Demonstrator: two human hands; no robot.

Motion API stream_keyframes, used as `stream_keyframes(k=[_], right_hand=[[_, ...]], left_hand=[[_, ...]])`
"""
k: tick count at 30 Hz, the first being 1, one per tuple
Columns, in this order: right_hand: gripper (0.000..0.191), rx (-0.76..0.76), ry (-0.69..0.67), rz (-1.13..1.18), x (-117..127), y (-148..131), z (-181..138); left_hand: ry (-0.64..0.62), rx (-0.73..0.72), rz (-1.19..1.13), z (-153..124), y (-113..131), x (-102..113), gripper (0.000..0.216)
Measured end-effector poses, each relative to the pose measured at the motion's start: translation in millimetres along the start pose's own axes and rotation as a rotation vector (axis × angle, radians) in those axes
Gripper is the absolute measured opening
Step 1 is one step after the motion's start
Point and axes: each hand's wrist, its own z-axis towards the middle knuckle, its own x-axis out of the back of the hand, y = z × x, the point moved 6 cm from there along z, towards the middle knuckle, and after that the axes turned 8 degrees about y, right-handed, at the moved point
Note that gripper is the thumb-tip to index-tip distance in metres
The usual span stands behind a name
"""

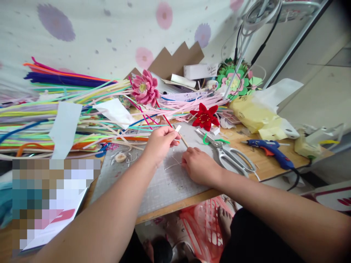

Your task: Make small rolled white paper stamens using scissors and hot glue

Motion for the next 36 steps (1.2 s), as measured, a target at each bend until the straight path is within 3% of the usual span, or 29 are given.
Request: stream_keyframes(k=[6, 9, 13, 16, 20, 25, 36], right_hand=[[0.012, -0.13, 0.061, 0.183, 20, 23, 1], [0.014, -0.208, 0.079, 0.434, 25, 36, -2], [0.008, -0.318, 0.23, 0.931, 30, 50, -5], [0.018, -0.301, 0.345, 1.078, 35, 54, -7], [0.019, -0.251, 0.448, 0.976, 42, 55, -14], [0.015, -0.164, 0.594, 0.618, 54, 54, -28], [0.013, -0.066, 0.599, 0.501, 53, 40, -37]], left_hand=[[-0.012, 0.007, -0.036, 0, 1, 0, 0.014], [-0.042, 0.041, -0.057, -2, 0, -2, 0.016], [-0.198, 0.123, -0.134, -10, -2, -13, 0.016], [-0.343, 0.203, -0.157, -21, -6, -24, 0.017], [-0.419, 0.295, -0.21, -31, -11, -34, 0.021], [-0.368, 0.283, -0.312, -33, -13, -38, 0.015], [-0.284, 0.3, -0.446, -33, -14, -39, 0.016]])
